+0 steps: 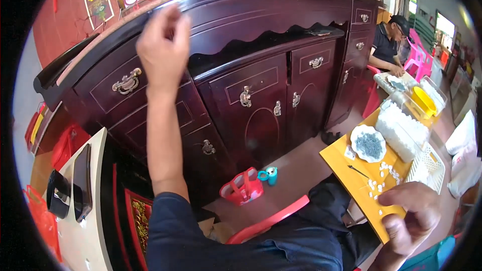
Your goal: Manually assembling small white plastic components by snapping them together at a workshop table.
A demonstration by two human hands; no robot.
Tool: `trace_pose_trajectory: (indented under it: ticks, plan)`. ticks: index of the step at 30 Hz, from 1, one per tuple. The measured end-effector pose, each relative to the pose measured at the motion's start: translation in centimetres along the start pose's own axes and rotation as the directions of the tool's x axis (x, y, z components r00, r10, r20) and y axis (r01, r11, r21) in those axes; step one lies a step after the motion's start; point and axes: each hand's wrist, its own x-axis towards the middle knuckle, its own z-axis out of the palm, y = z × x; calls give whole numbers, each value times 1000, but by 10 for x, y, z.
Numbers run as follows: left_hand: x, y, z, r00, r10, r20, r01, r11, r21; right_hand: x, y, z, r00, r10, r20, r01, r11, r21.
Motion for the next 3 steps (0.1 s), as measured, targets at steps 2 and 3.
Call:
trace_pose_trajectory:
  ticks: [2, 3]
  plan:
    - [41, -28, -30, 970, 235, -57, -193, 894, 404, 8, 0, 19, 942, -305, 137, 297, 952, 75]
    - [59, -35, -29, 985, 159, -69, -108, 875, 473, 11, -6, 23, 888, -404, 220, 391, 915, 102]
